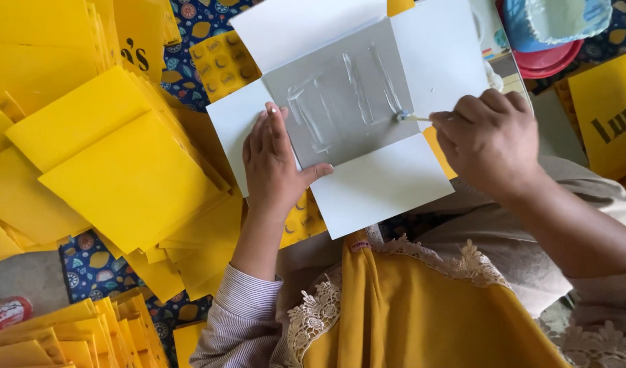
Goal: The person sits on the floor and applies glue with a small stick onto white cardstock sheets, then lays a yellow printed paper over the glued surface and presses it flat. They smooth the assembled sheets by hand and stack finished pieces with a pile of yellow printed papers.
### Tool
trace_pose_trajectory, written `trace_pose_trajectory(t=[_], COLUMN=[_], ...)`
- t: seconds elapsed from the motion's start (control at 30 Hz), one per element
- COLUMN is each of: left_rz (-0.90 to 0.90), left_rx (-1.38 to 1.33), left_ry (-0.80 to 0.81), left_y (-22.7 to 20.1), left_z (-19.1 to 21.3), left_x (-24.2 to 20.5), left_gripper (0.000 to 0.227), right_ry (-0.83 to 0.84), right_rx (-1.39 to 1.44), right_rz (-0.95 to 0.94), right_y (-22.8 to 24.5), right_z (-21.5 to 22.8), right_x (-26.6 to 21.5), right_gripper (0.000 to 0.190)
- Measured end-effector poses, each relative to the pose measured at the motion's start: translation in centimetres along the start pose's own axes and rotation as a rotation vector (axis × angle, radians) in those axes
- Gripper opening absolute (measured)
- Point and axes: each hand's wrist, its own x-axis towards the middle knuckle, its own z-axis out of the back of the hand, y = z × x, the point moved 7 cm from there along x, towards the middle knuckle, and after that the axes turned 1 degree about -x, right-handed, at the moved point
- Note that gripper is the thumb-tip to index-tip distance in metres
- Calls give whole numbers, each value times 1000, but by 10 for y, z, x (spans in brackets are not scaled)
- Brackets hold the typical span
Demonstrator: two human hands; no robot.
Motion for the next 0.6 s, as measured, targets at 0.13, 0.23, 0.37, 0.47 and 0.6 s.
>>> trace_pose_trajectory(t=[0.13, 0.23, 0.37, 0.47, 0.6], left_rz=[-3, -12, 1, 12, 8], left_rx=[-1, -16, -28, -31, -30], left_ry=[3, -18, -26, 2, 6], left_y=[-1, -4, -4, -2, 0], left_z=[0, 3, 7, 3, 3], left_x=[1, 2, 4, 3, 3], left_gripper=[147, 147, 138, 144, 144], right_ry=[-103, -191, -144, -50, -88], right_rx=[31, -31, -76, -68, -94], right_rz=[-14, -16, -31, -50, -56], right_y=[4, 1, -4, -2, 3], right_z=[-9, -12, 1, 3, -5], right_x=[19, 31, 23, 5, 19], right_gripper=[7, 5, 3, 10, 5])
